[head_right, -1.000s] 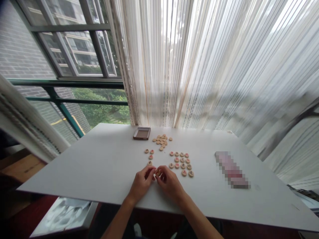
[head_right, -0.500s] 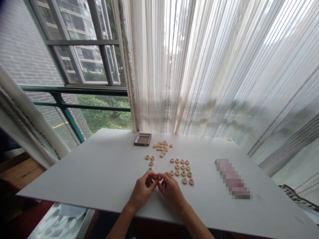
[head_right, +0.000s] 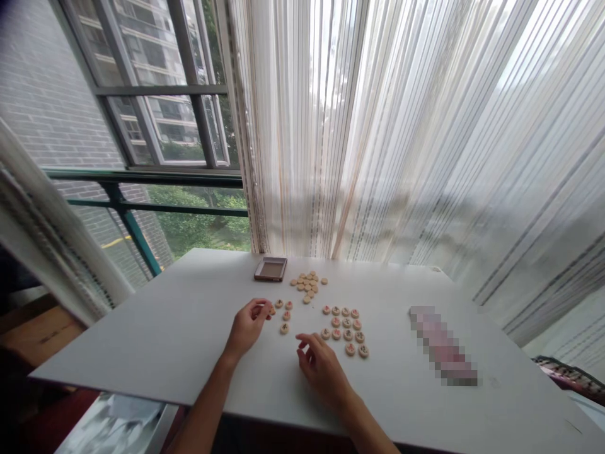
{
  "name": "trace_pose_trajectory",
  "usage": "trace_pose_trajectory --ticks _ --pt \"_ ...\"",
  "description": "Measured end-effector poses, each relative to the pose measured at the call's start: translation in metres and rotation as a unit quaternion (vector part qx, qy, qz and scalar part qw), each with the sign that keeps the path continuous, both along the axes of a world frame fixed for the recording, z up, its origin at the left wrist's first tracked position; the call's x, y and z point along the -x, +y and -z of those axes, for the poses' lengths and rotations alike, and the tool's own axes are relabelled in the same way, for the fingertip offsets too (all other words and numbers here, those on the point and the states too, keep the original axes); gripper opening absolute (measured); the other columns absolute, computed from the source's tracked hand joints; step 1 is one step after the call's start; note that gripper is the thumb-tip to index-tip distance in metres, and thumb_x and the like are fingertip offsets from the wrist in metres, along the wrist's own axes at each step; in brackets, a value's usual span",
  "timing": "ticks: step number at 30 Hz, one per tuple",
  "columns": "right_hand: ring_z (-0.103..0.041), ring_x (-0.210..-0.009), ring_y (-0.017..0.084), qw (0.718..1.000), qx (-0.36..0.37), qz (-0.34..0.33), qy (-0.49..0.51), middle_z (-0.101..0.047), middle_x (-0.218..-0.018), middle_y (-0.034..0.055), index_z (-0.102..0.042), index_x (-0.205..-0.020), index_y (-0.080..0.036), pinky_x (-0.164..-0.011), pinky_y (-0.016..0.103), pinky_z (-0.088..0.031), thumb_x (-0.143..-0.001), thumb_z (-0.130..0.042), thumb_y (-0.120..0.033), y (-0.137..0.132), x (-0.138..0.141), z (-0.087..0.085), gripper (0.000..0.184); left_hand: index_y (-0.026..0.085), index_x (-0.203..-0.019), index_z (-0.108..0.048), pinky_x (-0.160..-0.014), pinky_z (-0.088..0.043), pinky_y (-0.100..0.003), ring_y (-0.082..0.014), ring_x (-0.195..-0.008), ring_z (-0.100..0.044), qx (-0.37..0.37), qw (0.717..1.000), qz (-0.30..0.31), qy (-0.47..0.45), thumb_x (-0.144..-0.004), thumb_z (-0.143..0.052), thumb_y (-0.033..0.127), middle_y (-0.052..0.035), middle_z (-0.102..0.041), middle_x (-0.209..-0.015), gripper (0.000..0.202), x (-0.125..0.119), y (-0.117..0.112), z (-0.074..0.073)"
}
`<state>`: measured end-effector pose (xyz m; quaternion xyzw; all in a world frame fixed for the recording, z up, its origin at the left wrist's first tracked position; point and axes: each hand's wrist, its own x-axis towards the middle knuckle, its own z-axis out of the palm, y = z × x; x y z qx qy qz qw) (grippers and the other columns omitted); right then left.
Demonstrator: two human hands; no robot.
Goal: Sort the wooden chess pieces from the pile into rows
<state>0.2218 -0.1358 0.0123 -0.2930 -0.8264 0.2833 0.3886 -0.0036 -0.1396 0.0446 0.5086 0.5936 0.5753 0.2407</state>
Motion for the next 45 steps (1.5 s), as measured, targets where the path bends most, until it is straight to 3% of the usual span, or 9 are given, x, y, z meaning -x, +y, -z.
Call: trace_pose_trajectory --ticks 3,7,10,14,20,27,32,40,45 --pt "-0.057 -0.065 0.012 1.000 0.001 0.003 -0.005 -0.062 -0.094 0.0031 -0.056 -0.120 -0.025 -0.065 0.025 -0.050 -0.095 -0.047 -0.020 -0.001 0.000 -0.001 0.027 0.019 -0.089 -0.064 -0.066 -0.049 -0.025 -0.0184 -0.072 -0.070 0.048 0.991 -0.023 0.123 -0.091 -0.054 0.047 -0.0045 -0.075 -0.078 0.029 0.012 0.017 0.009" --pt "-0.058 -0.067 0.013 1.000 0.002 0.004 -0.006 -0.062 -0.092 0.0031 -0.058 -0.115 -0.025 -0.066 0.025 -0.050 -0.095 -0.047 -0.019 -0.003 0.000 -0.005 0.024 0.020 -0.076 -0.062 -0.066 -0.041 -0.026 -0.0192 -0.071 -0.067 0.120 0.926 -0.087 0.348 -0.092 -0.055 0.039 -0.0049 -0.071 -0.073 0.026 0.012 0.026 0.025" --pt "-0.058 -0.067 0.013 1.000 0.003 0.003 -0.005 -0.061 -0.089 0.0030 -0.061 -0.111 -0.024 -0.065 0.025 -0.049 -0.095 -0.048 -0.020 -0.003 0.000 -0.008 0.021 0.021 -0.081 -0.062 -0.069 -0.039 -0.028 -0.0202 -0.072 -0.067 0.125 0.898 -0.110 0.406 -0.095 -0.052 0.039 -0.0045 -0.071 -0.074 0.025 0.009 0.026 0.030" --pt "-0.058 -0.067 0.013 1.000 0.004 0.005 -0.008 -0.061 -0.088 0.0031 -0.063 -0.107 -0.024 -0.064 0.025 -0.049 -0.096 -0.047 -0.021 -0.003 0.000 -0.007 0.019 0.021 -0.086 -0.062 -0.071 -0.039 -0.028 -0.0190 -0.072 -0.065 0.103 0.913 -0.106 0.381 -0.098 -0.047 0.037 -0.0025 -0.070 -0.073 0.025 0.010 0.021 0.031" --pt "-0.057 -0.067 0.014 1.000 0.006 0.001 -0.010 -0.060 -0.086 0.0030 -0.063 -0.103 -0.023 -0.064 0.025 -0.048 -0.096 -0.047 -0.020 -0.003 0.000 -0.007 0.018 0.022 -0.099 -0.065 -0.075 -0.040 -0.028 -0.0181 -0.076 -0.063 0.048 0.936 -0.031 0.349 -0.086 -0.062 0.030 0.0001 -0.067 -0.074 0.016 0.016 0.009 0.031" --pt "-0.056 -0.066 0.014 1.000 0.007 0.003 -0.021 -0.060 -0.085 0.0030 -0.064 -0.100 -0.023 -0.064 0.025 -0.047 -0.095 -0.048 -0.019 -0.003 0.000 -0.008 0.017 0.021 -0.094 -0.067 -0.077 -0.040 -0.029 -0.0183 -0.081 -0.063 0.027 0.940 -0.032 0.339 -0.086 -0.061 0.029 -0.0015 -0.069 -0.083 0.012 0.013 0.009 0.032" --pt "-0.057 -0.067 0.014 1.000 0.002 0.006 -0.027 -0.061 -0.086 0.0031 -0.064 -0.099 -0.023 -0.064 0.026 -0.047 -0.095 -0.048 -0.019 -0.003 0.000 -0.008 0.017 0.022 -0.100 -0.067 -0.080 -0.041 -0.030 -0.0193 -0.088 -0.064 0.024 0.945 -0.029 0.326 -0.088 -0.062 0.031 -0.0025 -0.071 -0.092 0.015 0.015 0.011 0.034" --pt "-0.058 -0.067 0.014 0.999 -0.023 0.014 -0.028 -0.061 -0.082 0.0027 -0.064 -0.098 -0.022 -0.065 0.026 -0.048 -0.095 -0.048 -0.020 -0.004 0.001 -0.006 0.017 0.022 -0.099 -0.067 -0.081 -0.041 -0.030 -0.0191 -0.089 -0.065 0.036 0.944 -0.034 0.327 -0.088 -0.062 0.029 -0.0029 -0.072 -0.092 0.014 0.014 0.011 0.032" --pt "-0.062 -0.078 0.016 0.997 -0.065 -0.001 -0.052 -0.065 -0.093 0.0045 -0.064 -0.105 -0.023 -0.073 0.028 -0.051 -0.096 -0.046 -0.018 0.012 0.001 -0.029 0.020 0.022 -0.102 -0.067 -0.082 -0.041 -0.030 -0.0188 -0.089 -0.065 0.041 0.945 -0.034 0.323 -0.089 -0.061 0.031 -0.0032 -0.072 -0.093 0.017 0.014 0.012 0.032"
